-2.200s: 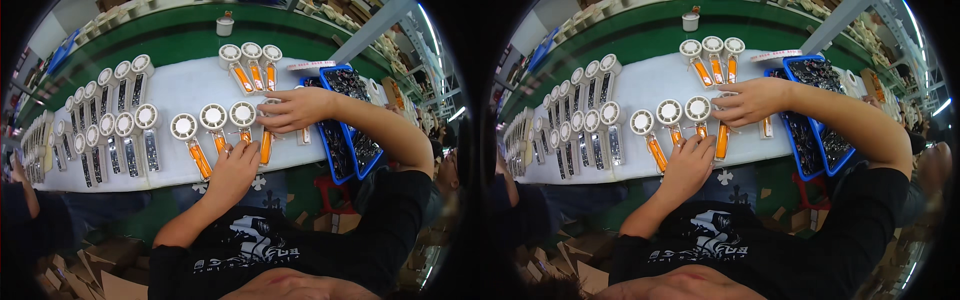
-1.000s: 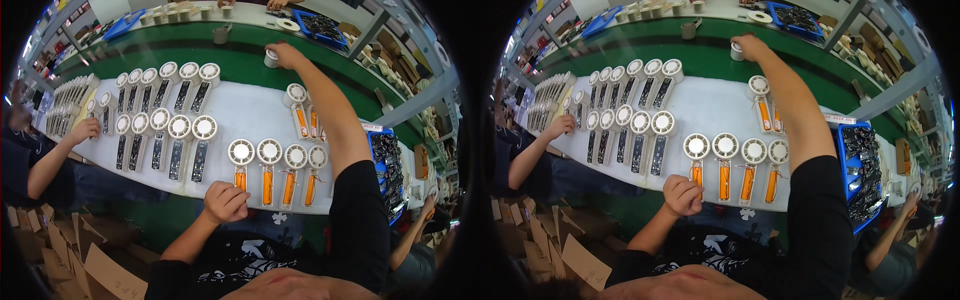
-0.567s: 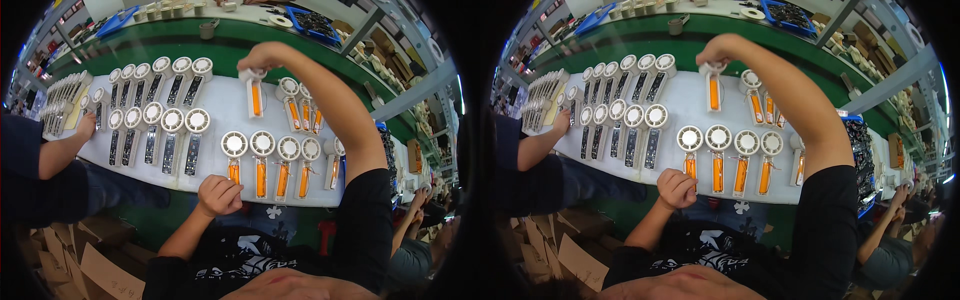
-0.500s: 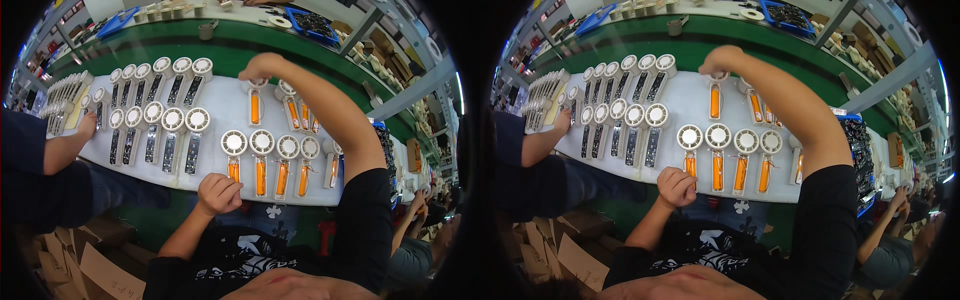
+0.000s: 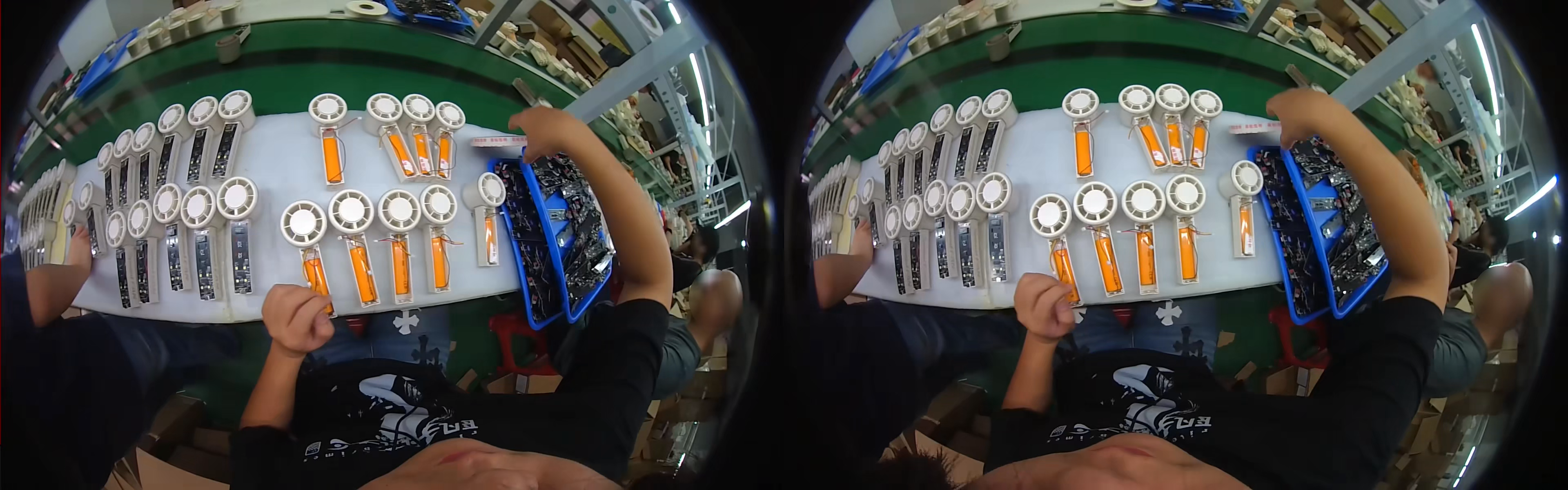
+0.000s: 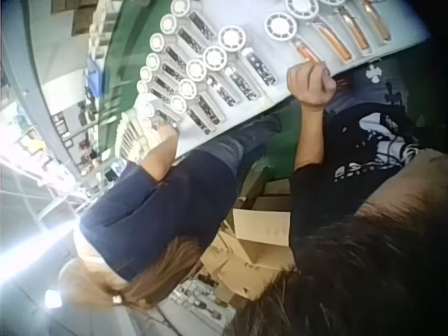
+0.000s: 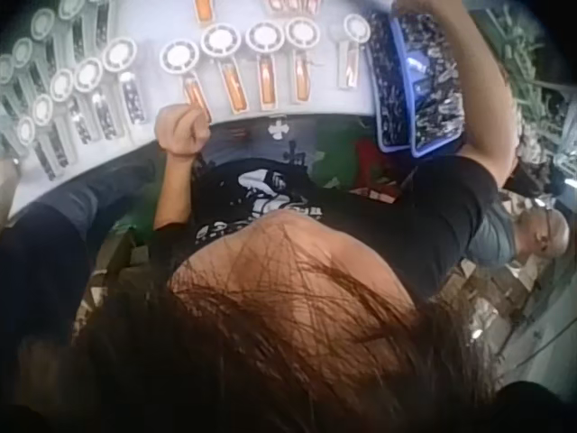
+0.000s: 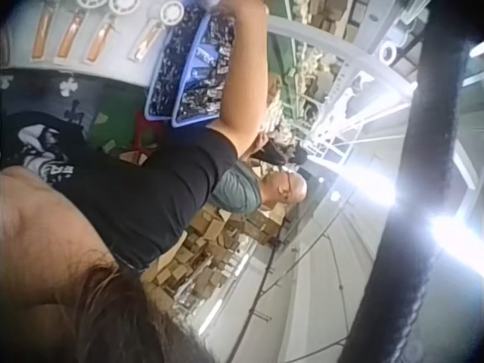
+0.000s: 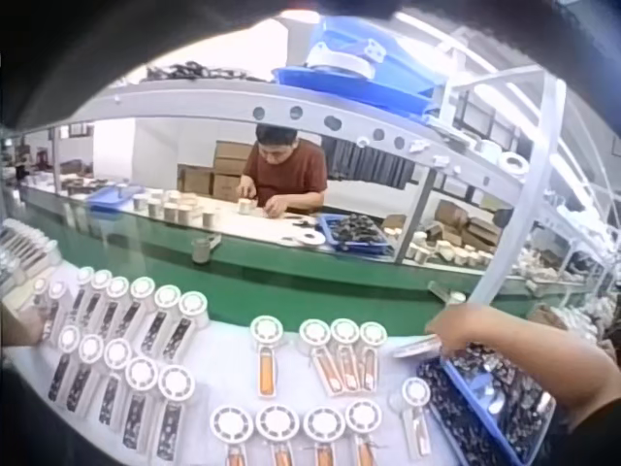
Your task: Manually assemble handheld fans by attaching components and applying adhesive labels.
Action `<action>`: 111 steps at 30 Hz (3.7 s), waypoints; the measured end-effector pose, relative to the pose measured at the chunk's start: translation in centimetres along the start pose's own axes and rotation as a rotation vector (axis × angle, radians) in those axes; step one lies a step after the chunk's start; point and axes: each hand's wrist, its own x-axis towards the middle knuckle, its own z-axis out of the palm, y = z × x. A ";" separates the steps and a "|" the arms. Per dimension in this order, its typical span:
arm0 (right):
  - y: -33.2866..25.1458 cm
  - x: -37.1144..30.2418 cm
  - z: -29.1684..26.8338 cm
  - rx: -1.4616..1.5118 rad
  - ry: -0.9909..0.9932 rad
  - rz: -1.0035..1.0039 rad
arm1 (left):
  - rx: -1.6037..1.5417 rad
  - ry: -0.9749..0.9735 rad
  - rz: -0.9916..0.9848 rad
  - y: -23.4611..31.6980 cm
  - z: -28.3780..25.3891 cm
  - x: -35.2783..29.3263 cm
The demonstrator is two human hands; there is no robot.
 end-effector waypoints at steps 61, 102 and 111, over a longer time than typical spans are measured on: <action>-26.0 -7.9 -9.5 0.809 1.531 -0.830 | 0.285 0.101 -0.243 1.6 -4.6 14.6; -21.7 7.3 -3.0 1.153 0.229 -0.409 | -0.497 0.178 -0.496 3.3 -6.3 9.4; -22.3 7.4 -1.9 0.918 0.414 -0.417 | -0.537 0.147 -0.508 2.5 -6.1 9.1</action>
